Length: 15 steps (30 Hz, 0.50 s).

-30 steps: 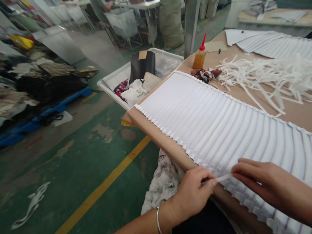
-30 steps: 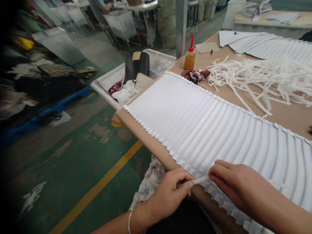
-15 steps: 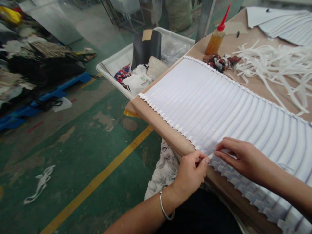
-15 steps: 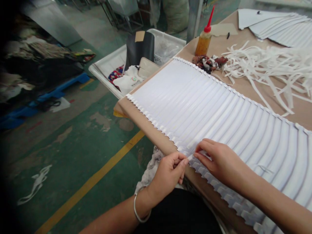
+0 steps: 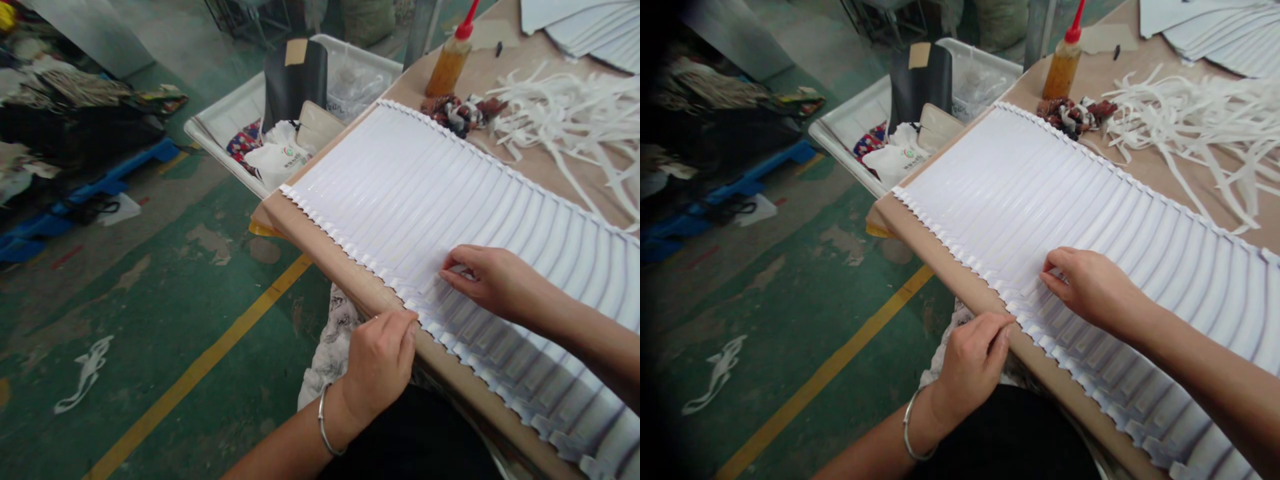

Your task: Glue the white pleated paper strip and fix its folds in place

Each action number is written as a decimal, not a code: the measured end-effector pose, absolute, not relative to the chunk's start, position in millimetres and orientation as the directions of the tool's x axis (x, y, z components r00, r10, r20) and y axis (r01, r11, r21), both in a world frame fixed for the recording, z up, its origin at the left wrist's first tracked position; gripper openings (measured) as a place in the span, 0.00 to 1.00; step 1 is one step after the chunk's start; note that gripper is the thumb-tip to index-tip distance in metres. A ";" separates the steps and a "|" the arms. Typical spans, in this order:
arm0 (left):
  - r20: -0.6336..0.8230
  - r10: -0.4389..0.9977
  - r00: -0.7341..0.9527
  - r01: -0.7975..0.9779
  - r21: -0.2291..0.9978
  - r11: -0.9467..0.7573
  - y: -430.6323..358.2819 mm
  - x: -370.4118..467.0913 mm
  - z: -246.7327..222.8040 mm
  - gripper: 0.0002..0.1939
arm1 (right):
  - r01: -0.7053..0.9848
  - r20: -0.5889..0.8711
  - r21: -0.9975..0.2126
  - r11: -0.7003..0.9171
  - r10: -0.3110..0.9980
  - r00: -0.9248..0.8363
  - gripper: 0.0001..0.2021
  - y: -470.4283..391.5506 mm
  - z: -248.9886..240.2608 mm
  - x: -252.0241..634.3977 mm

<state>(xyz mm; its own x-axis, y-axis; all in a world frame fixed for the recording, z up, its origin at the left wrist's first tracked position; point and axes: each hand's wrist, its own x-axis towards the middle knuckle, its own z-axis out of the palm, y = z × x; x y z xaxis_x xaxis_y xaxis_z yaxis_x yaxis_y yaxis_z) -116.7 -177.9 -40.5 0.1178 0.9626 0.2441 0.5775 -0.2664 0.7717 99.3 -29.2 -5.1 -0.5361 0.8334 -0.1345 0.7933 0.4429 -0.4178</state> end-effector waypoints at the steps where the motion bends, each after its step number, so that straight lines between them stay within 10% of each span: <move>1: 0.272 0.951 0.149 0.634 0.712 -0.303 -176.3 -116.6 -40.6 0.13 | 0.800 -0.143 -0.410 0.438 0.836 -0.530 0.11 -27.7 -4.2 98.4; 7: 0.311 0.905 0.291 0.838 0.374 -0.398 -163.7 -113.3 -37.2 0.19 | 0.805 -0.135 -0.379 0.456 0.834 -0.536 0.11 -23.5 -6.2 98.0; 15: 0.218 0.931 0.292 0.893 0.287 -0.347 -156.0 -107.0 -40.5 0.19 | 0.795 -0.118 -0.364 0.485 0.823 -0.556 0.10 -23.2 -9.0 98.0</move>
<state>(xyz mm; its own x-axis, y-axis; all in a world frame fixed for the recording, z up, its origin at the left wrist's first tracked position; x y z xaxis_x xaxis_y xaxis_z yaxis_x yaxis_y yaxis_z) -107.0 -156.0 -40.5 0.2923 0.9311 0.2180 0.8927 -0.3475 0.2871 98.0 -23.2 -9.0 -0.5558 0.8229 -0.1183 0.7952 0.4847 -0.3642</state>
